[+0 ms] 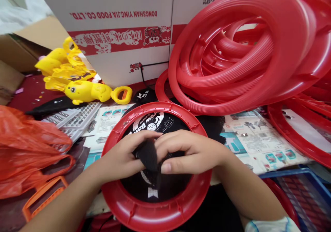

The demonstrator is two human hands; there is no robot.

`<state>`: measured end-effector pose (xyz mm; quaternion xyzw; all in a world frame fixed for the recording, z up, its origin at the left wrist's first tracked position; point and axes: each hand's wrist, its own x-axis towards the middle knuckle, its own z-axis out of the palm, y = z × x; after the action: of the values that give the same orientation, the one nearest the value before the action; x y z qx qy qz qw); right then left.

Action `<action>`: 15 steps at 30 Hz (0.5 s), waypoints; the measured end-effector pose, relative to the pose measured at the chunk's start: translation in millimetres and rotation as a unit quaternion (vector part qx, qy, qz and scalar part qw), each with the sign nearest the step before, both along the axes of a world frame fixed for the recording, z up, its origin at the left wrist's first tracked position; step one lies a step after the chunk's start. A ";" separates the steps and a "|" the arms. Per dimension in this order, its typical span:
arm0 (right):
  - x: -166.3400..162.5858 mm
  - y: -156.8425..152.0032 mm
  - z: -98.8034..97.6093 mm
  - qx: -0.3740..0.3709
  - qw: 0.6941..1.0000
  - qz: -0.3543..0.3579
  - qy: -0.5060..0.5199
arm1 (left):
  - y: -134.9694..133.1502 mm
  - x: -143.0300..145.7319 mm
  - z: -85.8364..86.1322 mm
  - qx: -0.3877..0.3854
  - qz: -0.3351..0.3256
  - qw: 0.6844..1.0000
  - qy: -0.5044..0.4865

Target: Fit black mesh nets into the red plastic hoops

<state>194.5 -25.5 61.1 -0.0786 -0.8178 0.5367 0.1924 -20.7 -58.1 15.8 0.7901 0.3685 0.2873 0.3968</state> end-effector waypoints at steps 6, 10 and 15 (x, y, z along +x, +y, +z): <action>-0.8 -5.3 0.1 0.048 0.989 -0.140 -0.006 | 4.6 1.4 0.7 -0.024 0.159 0.985 -0.061; -3.3 -7.4 -2.3 0.071 0.974 -0.211 -0.051 | 7.0 2.5 -6.3 -0.062 0.225 0.960 -0.155; -7.7 -10.9 -8.8 0.092 0.964 -0.222 -0.113 | 8.1 11.8 -8.6 -0.225 0.268 0.890 -0.291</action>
<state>186.8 -36.4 52.3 -0.3002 -0.8420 0.3910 0.2190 -8.9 -50.0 7.2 0.4315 0.4892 0.5094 0.5612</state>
